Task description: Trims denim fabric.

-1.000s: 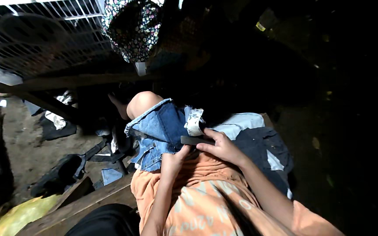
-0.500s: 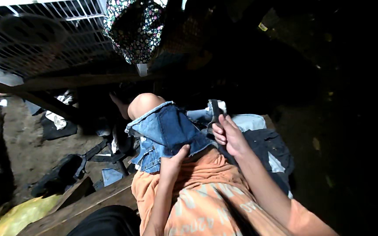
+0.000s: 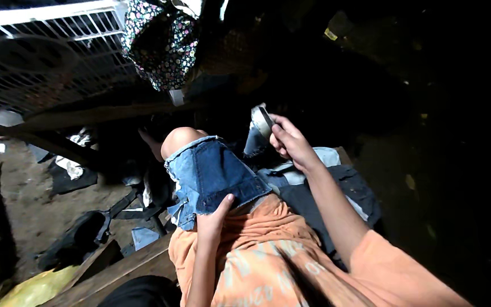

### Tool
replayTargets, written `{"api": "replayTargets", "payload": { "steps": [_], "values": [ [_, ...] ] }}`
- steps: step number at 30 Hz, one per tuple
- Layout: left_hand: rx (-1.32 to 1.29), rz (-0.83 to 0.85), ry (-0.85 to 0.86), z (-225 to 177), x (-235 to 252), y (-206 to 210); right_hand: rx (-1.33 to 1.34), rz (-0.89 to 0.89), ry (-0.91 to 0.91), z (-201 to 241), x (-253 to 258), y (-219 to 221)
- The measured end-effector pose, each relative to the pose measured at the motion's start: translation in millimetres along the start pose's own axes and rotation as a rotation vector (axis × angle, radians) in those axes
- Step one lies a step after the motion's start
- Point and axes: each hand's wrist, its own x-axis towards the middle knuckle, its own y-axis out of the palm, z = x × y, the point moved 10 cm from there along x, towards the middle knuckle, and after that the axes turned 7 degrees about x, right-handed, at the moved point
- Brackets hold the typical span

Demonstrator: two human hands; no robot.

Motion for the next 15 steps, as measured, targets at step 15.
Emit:
{"api": "replayTargets", "payload": {
  "steps": [15],
  "values": [
    [-0.032,0.093,-0.152,0.9,-6.2,13.2,-0.363,0.468,-0.387,-22.7,-79.1,76.8]
  ]
}}
